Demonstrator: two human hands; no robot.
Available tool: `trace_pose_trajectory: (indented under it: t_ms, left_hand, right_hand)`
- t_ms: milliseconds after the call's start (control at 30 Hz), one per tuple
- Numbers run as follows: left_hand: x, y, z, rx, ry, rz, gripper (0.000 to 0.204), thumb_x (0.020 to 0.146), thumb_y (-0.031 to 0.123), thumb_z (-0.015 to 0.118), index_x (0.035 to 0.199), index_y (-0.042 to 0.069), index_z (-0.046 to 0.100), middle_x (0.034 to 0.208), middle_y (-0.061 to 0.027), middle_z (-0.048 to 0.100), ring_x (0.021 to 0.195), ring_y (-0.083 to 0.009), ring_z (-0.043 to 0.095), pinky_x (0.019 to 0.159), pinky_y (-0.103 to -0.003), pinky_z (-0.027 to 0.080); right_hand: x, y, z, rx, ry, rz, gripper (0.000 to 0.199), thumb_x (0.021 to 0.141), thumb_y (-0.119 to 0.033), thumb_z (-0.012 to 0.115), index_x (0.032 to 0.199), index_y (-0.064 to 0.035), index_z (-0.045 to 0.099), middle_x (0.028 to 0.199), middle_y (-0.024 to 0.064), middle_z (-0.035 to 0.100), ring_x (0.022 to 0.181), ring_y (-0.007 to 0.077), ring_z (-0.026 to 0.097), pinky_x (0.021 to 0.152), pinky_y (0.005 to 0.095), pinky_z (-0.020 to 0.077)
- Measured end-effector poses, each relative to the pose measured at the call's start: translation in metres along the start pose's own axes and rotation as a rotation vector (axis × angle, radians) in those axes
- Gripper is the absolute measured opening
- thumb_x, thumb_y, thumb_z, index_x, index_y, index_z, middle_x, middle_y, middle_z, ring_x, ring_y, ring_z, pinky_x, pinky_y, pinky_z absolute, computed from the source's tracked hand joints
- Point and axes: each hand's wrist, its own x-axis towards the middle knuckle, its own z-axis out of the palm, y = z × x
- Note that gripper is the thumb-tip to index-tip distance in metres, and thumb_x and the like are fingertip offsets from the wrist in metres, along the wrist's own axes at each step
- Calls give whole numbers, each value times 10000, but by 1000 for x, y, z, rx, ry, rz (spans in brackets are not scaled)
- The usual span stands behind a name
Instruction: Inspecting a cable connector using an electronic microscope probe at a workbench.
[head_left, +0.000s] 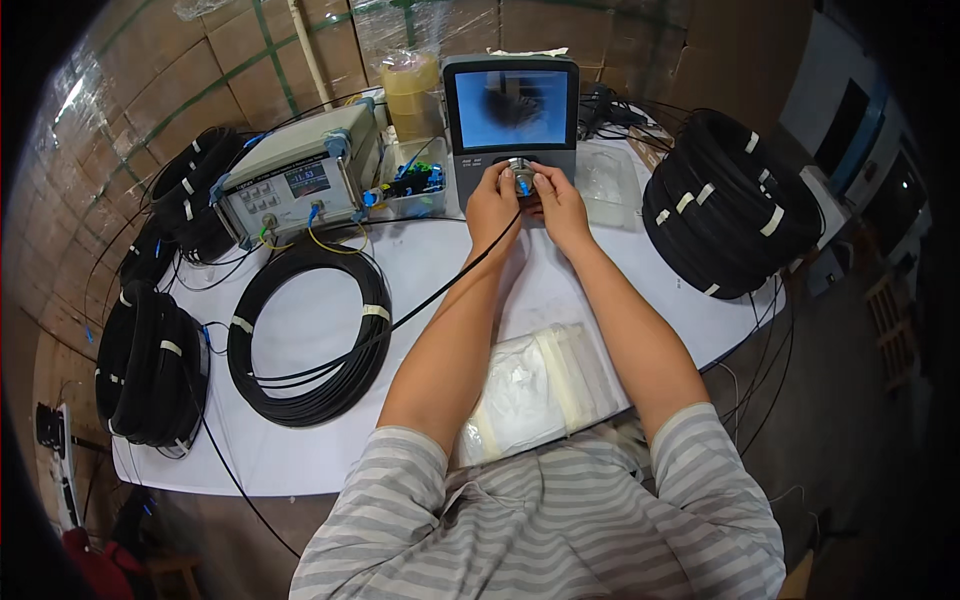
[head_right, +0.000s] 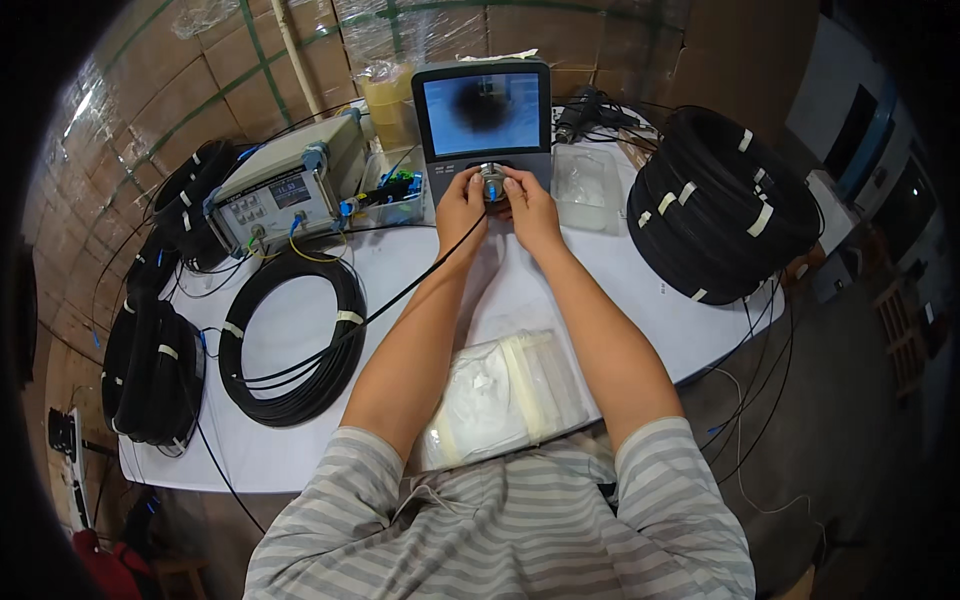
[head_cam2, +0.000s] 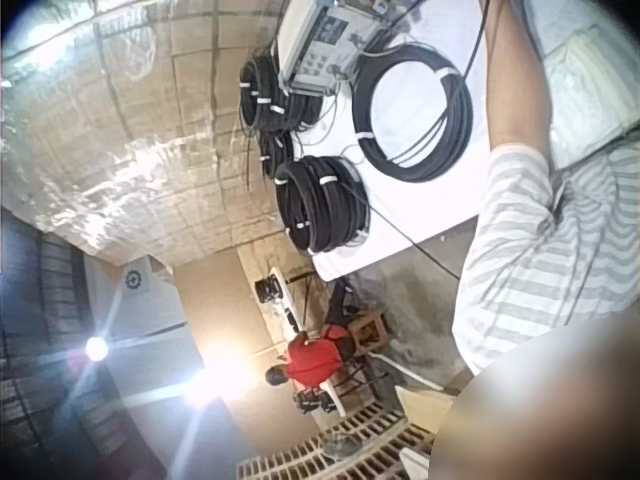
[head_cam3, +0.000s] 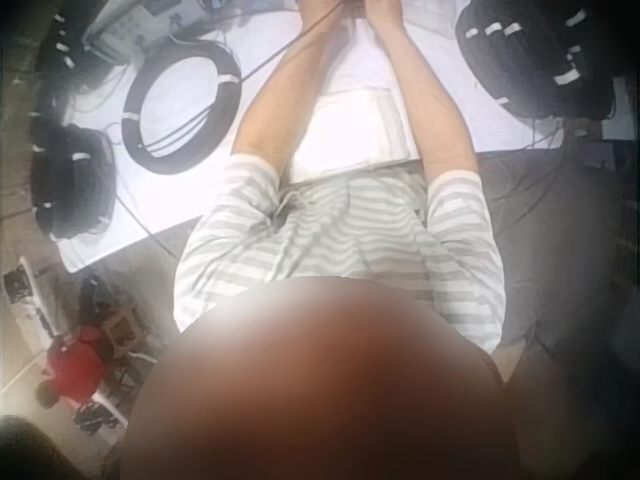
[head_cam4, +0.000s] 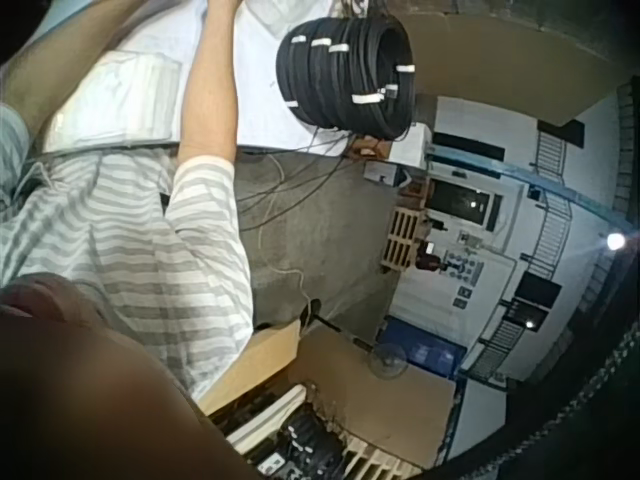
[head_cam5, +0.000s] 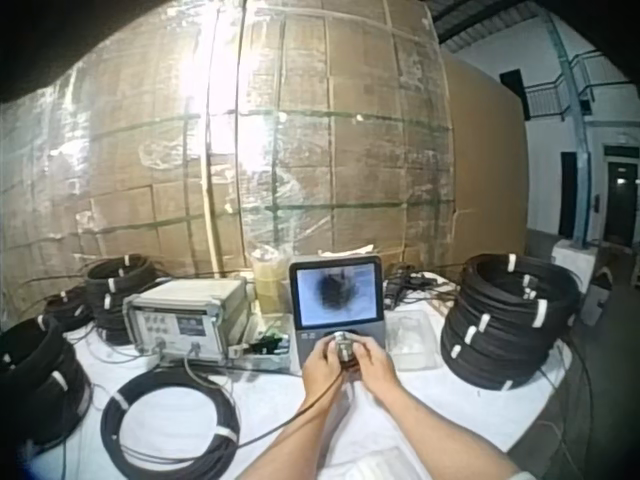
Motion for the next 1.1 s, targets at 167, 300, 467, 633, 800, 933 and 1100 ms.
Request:
trace_pose_trajectory:
  t_ms: [167, 300, 467, 633, 800, 933, 1100]
  left_hand:
    - [5, -5, -2, -57, -45, -5, 327, 1028, 298, 535, 1211, 90, 709, 1004, -188, 743, 945, -341, 718, 832, -398, 536]
    - [9, -7, -1, -48, -73, 13, 315, 1020, 278, 542, 1212, 97, 714, 988, -181, 735, 933, -341, 707, 824, -412, 531]
    - [12, -16, 1, 5, -71, 56, 304, 1019, 277, 542, 1212, 126, 721, 921, -164, 699, 901, -338, 680, 799, -419, 521]
    - [12, -17, 0, 53, -80, 76, 311, 1022, 299, 548, 1233, 138, 708, 938, -160, 678, 900, -342, 669, 799, -422, 518]
    - [1, -2, 5, 89, 24, 4, 336, 1023, 313, 550, 1242, 67, 615, 1010, -182, 692, 902, -352, 679, 807, -447, 519]
    - [1, -2, 0, 45, 9, -4, 298, 1022, 302, 554, 1172, 51, 607, 1023, -187, 695, 904, -358, 681, 808, -450, 519]
    - [4, -4, -2, 4, -11, 5, 248, 1011, 264, 575, 1101, 47, 653, 995, -186, 697, 885, -358, 673, 790, -449, 514]
  right_hand:
    - [-3, 4, 7, 52, 26, 1, 331, 1095, -331, 480, 1335, -120, 569, 898, 38, 688, 741, 107, 657, 670, 249, 543]
    - [-5, 9, 11, 124, 93, -17, 325, 1086, -325, 508, 1288, -77, 565, 859, 73, 699, 702, 136, 681, 632, 278, 557]
    - [-6, 14, 15, 173, 112, -46, 326, 1085, -329, 508, 1287, -75, 545, 860, 67, 688, 699, 133, 674, 622, 280, 558]
    - [-9, 13, 13, 171, 106, -25, 316, 1085, -311, 512, 1289, -72, 546, 898, 69, 693, 711, 129, 672, 642, 283, 555]
    - [-8, 12, -6, -34, -9, -106, 349, 1092, -295, 490, 1393, -119, 511, 995, 28, 679, 813, 100, 651, 705, 253, 526]
    - [-10, 7, -2, -31, -39, -106, 381, 1091, -274, 488, 1445, -135, 498, 1030, 39, 680, 830, 103, 657, 727, 254, 539]
    - [-7, 6, 0, 68, -68, -70, 379, 1093, -271, 484, 1445, -131, 500, 1030, 47, 681, 831, 113, 664, 736, 256, 550]
